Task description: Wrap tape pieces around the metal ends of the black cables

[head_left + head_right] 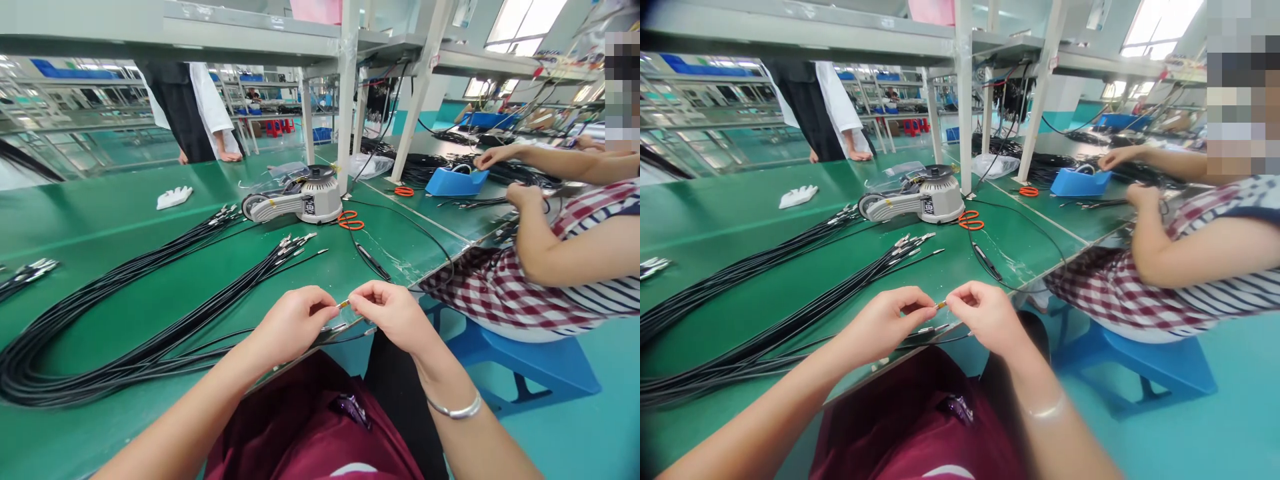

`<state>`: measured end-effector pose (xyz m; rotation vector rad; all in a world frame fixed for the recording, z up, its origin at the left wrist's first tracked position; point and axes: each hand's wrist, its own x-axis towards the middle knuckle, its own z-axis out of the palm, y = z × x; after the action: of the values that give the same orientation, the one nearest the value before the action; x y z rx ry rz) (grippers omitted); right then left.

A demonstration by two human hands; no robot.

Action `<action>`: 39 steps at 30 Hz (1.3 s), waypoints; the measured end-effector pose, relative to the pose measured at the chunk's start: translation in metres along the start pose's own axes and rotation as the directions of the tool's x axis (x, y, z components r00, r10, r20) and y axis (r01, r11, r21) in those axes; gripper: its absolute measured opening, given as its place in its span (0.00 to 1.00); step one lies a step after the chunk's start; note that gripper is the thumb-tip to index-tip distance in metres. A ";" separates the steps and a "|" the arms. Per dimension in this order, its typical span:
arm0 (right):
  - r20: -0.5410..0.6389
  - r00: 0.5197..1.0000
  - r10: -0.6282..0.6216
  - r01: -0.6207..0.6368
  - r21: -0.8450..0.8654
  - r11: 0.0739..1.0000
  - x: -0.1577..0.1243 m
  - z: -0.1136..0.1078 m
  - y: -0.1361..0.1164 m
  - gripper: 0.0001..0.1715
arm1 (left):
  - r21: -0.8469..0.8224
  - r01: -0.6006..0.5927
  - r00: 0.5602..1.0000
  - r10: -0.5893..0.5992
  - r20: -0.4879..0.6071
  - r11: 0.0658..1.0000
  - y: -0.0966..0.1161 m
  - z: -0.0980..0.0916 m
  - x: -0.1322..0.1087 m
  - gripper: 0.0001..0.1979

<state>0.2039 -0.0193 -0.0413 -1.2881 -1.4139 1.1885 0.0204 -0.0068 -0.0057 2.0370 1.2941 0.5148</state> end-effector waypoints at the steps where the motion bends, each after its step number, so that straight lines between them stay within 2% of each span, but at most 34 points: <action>1: 0.001 1.000 0.003 -0.003 0.004 1.000 -0.001 0.000 0.000 0.13 | -0.033 0.019 1.000 -0.019 0.005 0.999 0.000 0.001 0.001 0.10; 4: -0.003 1.000 0.024 -0.023 0.014 1.000 -0.003 0.001 -0.001 0.12 | -0.163 0.088 0.996 -0.088 0.006 0.983 0.002 0.006 0.002 0.11; 7: -0.010 0.999 0.051 -0.050 0.027 0.998 -0.004 0.003 -0.003 0.12 | -0.228 0.098 0.995 -0.102 -0.008 0.969 0.002 0.009 0.002 0.11; 11: 0.006 0.999 0.049 -0.049 0.012 0.999 -0.004 0.006 -0.002 0.12 | -0.214 0.086 0.995 -0.095 -0.031 0.973 -0.001 0.013 0.003 0.11; 16: 0.047 0.999 0.022 -0.024 0.025 0.999 -0.003 0.008 0.009 0.12 | -0.118 0.061 0.990 -0.075 -0.123 0.991 -0.003 0.025 0.002 0.09; 17: 0.064 0.997 0.036 -0.038 0.030 0.999 -0.003 0.007 0.010 0.12 | -0.096 0.057 0.992 -0.068 -0.110 0.994 -0.003 0.026 0.001 0.09; 19: 0.103 0.992 0.071 -0.074 0.024 0.997 -0.007 0.003 0.014 0.12 | -0.059 0.032 0.999 -0.033 -0.018 0.998 -0.005 0.025 -0.001 0.10; 21: 0.134 0.986 0.099 -0.098 -0.011 0.995 -0.014 -0.003 0.017 0.11 | -0.031 -0.030 0.997 0.032 0.069 0.999 -0.009 0.015 0.001 0.11; 22: 0.150 0.983 0.109 -0.105 -0.038 0.994 -0.018 -0.006 0.020 0.11 | 0.003 -0.065 0.996 0.065 0.061 0.998 -0.013 0.008 0.004 0.12; 24: 0.191 0.972 0.139 -0.121 -0.103 0.987 -0.025 -0.013 0.026 0.10 | 0.143 -0.087 0.994 0.095 -0.053 0.986 -0.024 -0.010 0.017 0.12; 26: 0.219 0.960 0.175 -0.142 -0.160 0.977 -0.029 -0.019 0.031 0.08 | 0.337 -0.015 0.981 0.079 -0.177 0.941 -0.039 -0.024 0.039 0.12; 28: 0.192 0.961 0.198 -0.165 -0.176 0.970 -0.028 -0.025 0.034 0.08 | 0.392 0.027 0.975 0.062 -0.213 0.920 -0.055 -0.031 0.066 0.13; 31: 0.093 0.976 0.196 -0.181 -0.150 0.972 -0.024 -0.033 0.029 0.12 | 0.429 0.059 0.973 0.045 -0.228 0.901 -0.070 -0.026 0.104 0.12; 34: 0.045 0.980 0.194 -0.185 -0.149 0.971 -0.021 -0.040 0.021 0.15 | 0.442 0.067 0.968 0.048 -0.246 0.894 -0.076 -0.012 0.125 0.10; 36: 0.044 0.981 0.189 -0.181 -0.148 0.972 -0.018 -0.042 0.019 0.16 | 0.436 0.052 0.965 0.067 -0.253 0.899 -0.075 -0.007 0.129 0.09; 39: 0.029 0.988 0.152 -0.148 -0.107 0.983 -0.002 -0.040 0.022 0.16 | 0.399 0.015 0.963 0.094 -0.254 0.917 -0.070 -0.005 0.121 0.09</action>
<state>0.2475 -0.0172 -0.0556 -1.4744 -1.4424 1.2576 0.0245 0.1247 -0.0546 2.3936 1.6296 0.6014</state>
